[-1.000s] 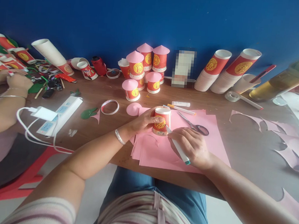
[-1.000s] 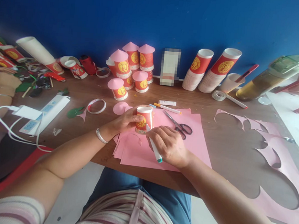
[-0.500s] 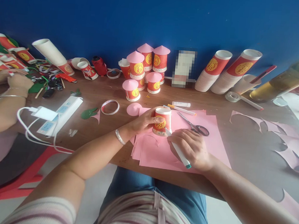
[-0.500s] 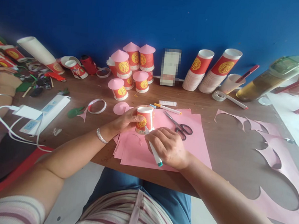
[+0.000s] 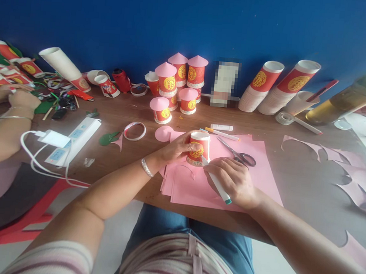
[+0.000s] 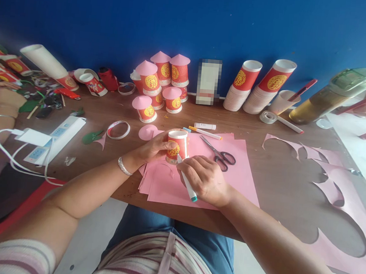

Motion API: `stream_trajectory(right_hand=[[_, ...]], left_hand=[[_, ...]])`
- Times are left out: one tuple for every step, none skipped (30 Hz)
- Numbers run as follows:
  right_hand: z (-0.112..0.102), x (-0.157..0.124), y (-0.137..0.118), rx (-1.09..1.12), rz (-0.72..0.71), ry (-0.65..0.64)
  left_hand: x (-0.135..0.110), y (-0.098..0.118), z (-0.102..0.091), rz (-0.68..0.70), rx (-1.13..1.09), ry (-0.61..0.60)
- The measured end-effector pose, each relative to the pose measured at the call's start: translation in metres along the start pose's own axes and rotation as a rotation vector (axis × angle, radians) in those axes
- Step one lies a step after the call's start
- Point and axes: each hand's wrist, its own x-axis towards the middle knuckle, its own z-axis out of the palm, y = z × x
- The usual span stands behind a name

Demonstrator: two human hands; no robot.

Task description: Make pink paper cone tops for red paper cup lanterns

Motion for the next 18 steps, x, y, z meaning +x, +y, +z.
stream_trajectory(right_hand=[[0.0003, -0.0002, 0.0, 0.002, 0.003, -0.003], [0.0005, -0.0004, 0.0, 0.004, 0.006, -0.006], [0.0007, -0.0007, 0.0, 0.005, 0.008, -0.009], [0.0009, -0.0011, 0.0, 0.006, 0.008, -0.012], [0.001, -0.0014, 0.0001, 0.006, 0.009, -0.015], [0.0011, -0.0018, 0.0002, 0.005, 0.009, -0.018], [0.0012, -0.0021, 0.0003, 0.006, 0.009, -0.022], [0.0012, -0.0023, 0.0005, 0.009, 0.009, -0.023], [0.0013, -0.0025, 0.0006, 0.012, 0.008, -0.023], [0.0013, -0.0025, 0.0007, 0.016, 0.007, -0.022], [0.0013, -0.0025, 0.0009, 0.02, 0.006, -0.024], [0.0012, -0.0025, 0.0009, 0.024, 0.003, -0.027], [0.0011, -0.0024, 0.001, 0.028, 0.001, -0.03], [0.0011, -0.0024, 0.0011, 0.032, -0.001, -0.035], [0.0011, -0.0024, 0.0011, 0.037, -0.003, -0.039], [0.001, -0.0024, 0.0011, 0.042, -0.003, -0.041], [0.001, -0.0025, 0.0011, 0.046, -0.003, -0.042], [0.0009, -0.0025, 0.0012, 0.05, -0.003, -0.042]], left_hand=[[0.0, 0.0, 0.0003, -0.001, 0.001, 0.001], [0.0, 0.0001, 0.0007, -0.001, 0.001, -0.001], [0.0, 0.0003, 0.0012, -0.001, 0.002, -0.002], [-0.0001, 0.0007, 0.0018, -0.004, 0.003, -0.005], [-0.0002, 0.0011, 0.0025, -0.008, 0.007, -0.009], [-0.0004, 0.0015, 0.0031, -0.013, 0.011, -0.008], [-0.0006, 0.0018, 0.0036, -0.017, 0.016, -0.004], [-0.0007, 0.0021, 0.0038, -0.022, 0.021, 0.0], [-0.0008, 0.002, 0.0037, -0.024, 0.024, 0.0], [-0.0008, 0.0017, 0.0034, -0.026, 0.026, -0.001], [-0.0006, 0.0011, 0.0027, -0.024, 0.027, -0.002], [-0.0004, 0.0003, 0.0018, -0.023, 0.027, -0.005], [0.0, -0.0007, 0.0008, -0.02, 0.026, -0.008], [0.0004, -0.0017, -0.0003, -0.016, 0.025, -0.009], [0.0008, -0.0026, -0.0012, -0.012, 0.023, -0.008], [0.0011, -0.0032, -0.0019, -0.007, 0.021, -0.007], [0.0013, -0.0036, -0.0023, -0.004, 0.019, -0.009], [0.0014, -0.0036, -0.0023, -0.002, 0.018, -0.011]])
